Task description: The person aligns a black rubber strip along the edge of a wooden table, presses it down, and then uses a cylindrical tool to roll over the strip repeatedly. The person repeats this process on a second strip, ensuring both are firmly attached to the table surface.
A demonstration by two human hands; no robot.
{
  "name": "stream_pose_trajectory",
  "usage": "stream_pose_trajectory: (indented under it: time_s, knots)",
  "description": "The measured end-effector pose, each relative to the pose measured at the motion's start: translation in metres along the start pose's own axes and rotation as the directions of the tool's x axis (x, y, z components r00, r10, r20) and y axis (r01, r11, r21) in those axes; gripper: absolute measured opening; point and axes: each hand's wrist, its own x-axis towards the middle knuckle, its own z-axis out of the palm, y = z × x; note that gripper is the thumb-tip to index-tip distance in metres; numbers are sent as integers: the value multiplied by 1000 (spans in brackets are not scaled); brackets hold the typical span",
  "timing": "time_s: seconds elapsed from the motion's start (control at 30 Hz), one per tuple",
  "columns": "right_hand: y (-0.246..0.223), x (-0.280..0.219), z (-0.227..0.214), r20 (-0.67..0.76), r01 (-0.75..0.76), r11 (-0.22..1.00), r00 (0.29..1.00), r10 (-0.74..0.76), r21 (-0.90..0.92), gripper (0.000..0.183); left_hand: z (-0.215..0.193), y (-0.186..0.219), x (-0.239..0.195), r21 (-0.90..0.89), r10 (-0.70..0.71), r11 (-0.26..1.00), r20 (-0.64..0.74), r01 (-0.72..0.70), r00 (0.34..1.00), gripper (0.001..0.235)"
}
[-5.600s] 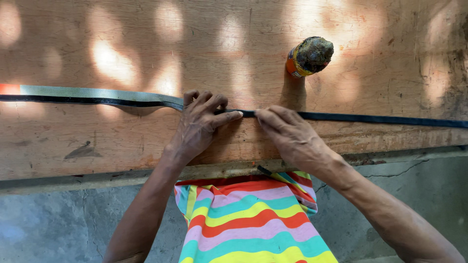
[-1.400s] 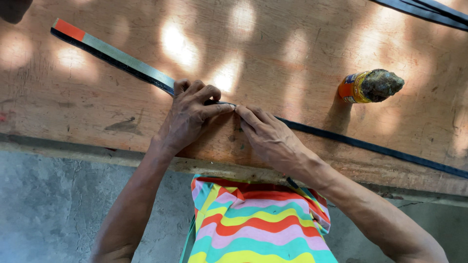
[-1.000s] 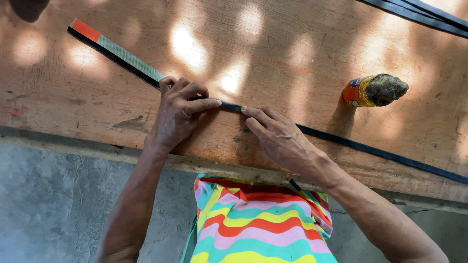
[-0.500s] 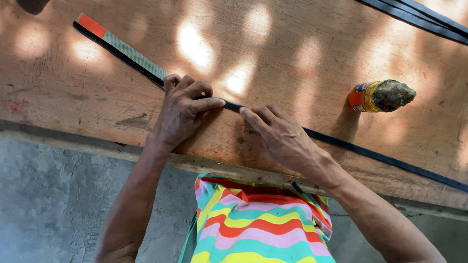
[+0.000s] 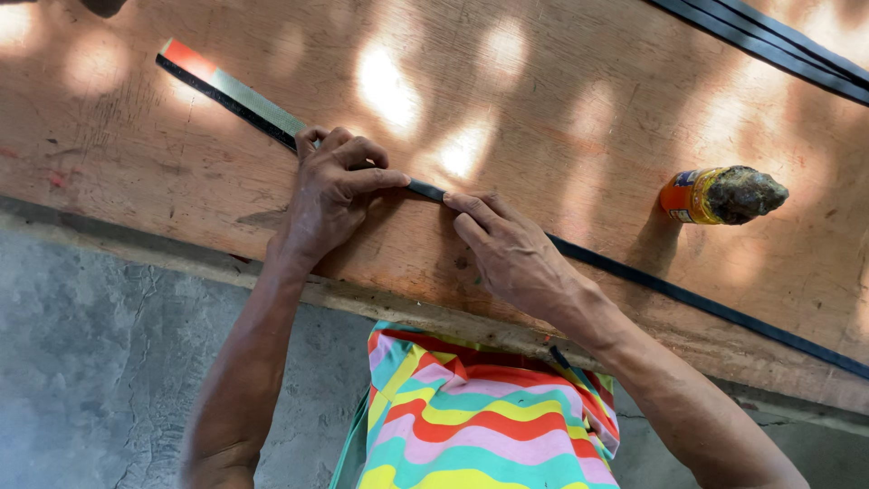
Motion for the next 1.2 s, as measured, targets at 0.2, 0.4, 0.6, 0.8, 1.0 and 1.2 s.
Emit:
stream_pose_trajectory:
  time_s: [0.2,0.4,0.6,0.8,1.0,1.2]
  knots:
    - [-4,2,-3,2,-26,999,1000,26,43,34,-1,-2,0,47,18,999,-16,-17,1000,21]
    - [-4,3,-6,-6,-31,998,999,31,58,34,-1,-1,-1,71,29,997,-21,-28,999,18]
    - [-3,3,-6,-8,-34,997,999,34,70,35,0,-2,-1,73,41,997,-39,-38,998,16]
    - [-6,8,-1,-15,-74,992,997,76,106,40,0,-2,-1,81,40,996,-29,-38,999,16]
    - [-17,26,20,-143,-76,997,987,73,-13,49,0,-8,-2,183,98,979,-18,-93,995,19]
    - [-15,30,26,-184,7,999,983,1,44,30,-6,-18,-8,81,25,997,-72,-19,997,21]
